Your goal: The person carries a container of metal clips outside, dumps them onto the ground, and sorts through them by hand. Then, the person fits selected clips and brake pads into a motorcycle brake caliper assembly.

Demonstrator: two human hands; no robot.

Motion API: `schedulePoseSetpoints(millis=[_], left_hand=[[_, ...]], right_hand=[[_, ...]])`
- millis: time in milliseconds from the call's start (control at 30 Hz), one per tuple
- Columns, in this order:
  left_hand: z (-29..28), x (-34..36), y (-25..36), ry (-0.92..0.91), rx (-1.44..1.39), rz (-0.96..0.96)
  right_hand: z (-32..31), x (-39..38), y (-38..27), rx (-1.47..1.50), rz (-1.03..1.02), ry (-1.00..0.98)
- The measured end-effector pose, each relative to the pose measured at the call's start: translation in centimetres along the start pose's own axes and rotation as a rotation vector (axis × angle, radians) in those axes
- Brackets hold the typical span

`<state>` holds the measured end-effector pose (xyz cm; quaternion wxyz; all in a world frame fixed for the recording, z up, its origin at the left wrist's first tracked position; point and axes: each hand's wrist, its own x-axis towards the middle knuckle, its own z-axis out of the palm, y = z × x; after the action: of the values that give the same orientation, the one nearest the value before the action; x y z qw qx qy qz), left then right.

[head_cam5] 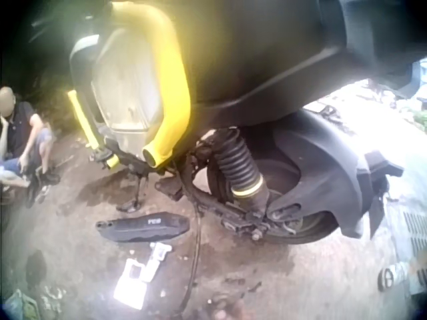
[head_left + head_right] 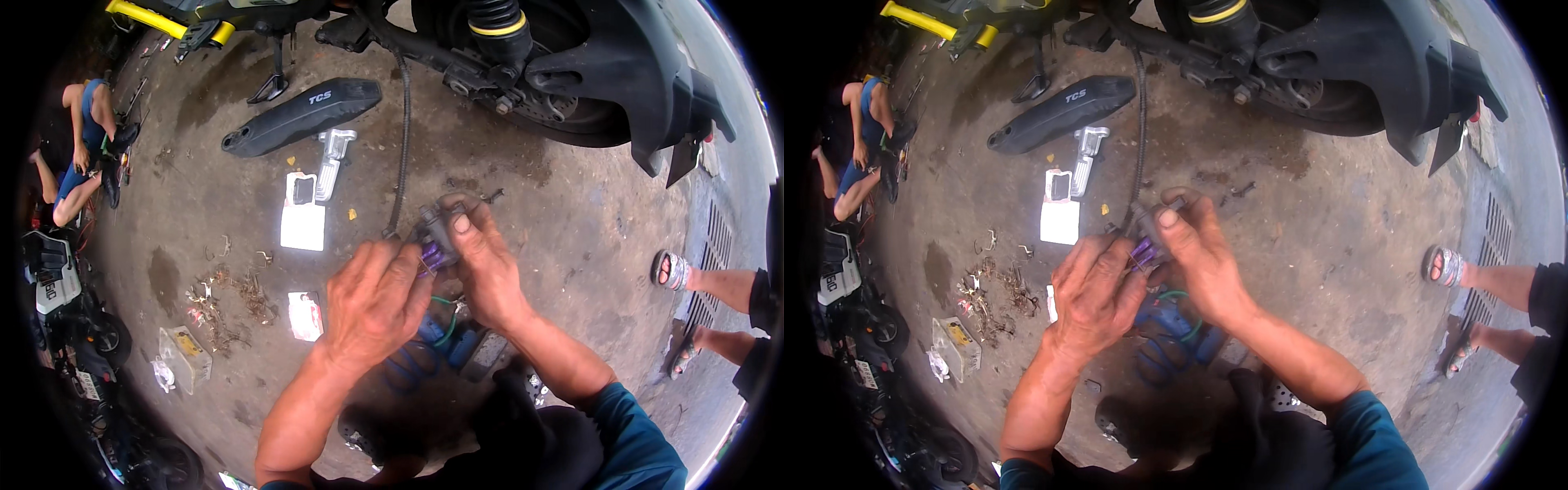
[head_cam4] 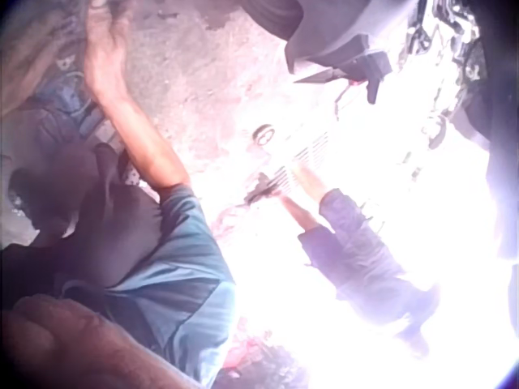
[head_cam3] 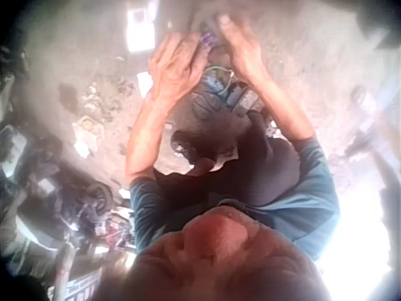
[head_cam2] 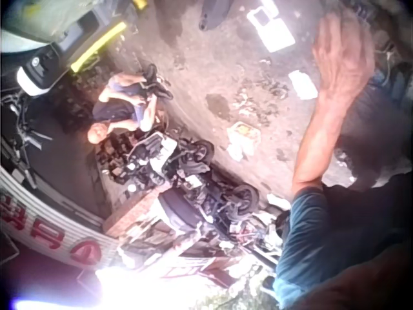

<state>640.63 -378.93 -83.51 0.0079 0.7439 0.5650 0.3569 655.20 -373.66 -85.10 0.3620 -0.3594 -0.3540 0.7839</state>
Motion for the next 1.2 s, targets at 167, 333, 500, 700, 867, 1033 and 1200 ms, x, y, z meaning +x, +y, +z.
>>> schedulePoseSetpoints(millis=[167, 333, 500, 700, 867, 1033, 1200], left_hand=[[-0.9, -0.5, -0.7, 0.120, -0.071, -0.023], [-2.0, -1.1, 0.7, 0.142, -0.249, -0.209], [-1.6, -2.9, 1.2, 0.220, -0.486, -0.438], [-3.1, -5.3, -0.6, 0.329, -0.585, -0.502], [-3.6, -6.1, 0.4, 0.432, -0.659, -0.688], [-3.5, -5.4, 1.6, 0.522, -0.568, -0.722], [-3.9, -6.3, 1.1, 0.531, -0.636, -0.666]], right_hand=[[-1.3, -0.2, -1.2, -0.035, -0.040, -0.238], [-3.6, 1.6, -1.1, -0.301, -0.168, -0.430], [-1.0, 1.0, 0.6, -0.174, -0.380, -0.503], [1.8, 0.4, 0.7, -0.429, -0.769, -0.461], [2.7, 0.1, 0.3, -0.453, -0.816, -0.503], [3.2, 0.4, 0.1, -0.484, -0.826, -0.558], [3.7, 0.4, -0.2, -0.454, -0.803, -0.571]])
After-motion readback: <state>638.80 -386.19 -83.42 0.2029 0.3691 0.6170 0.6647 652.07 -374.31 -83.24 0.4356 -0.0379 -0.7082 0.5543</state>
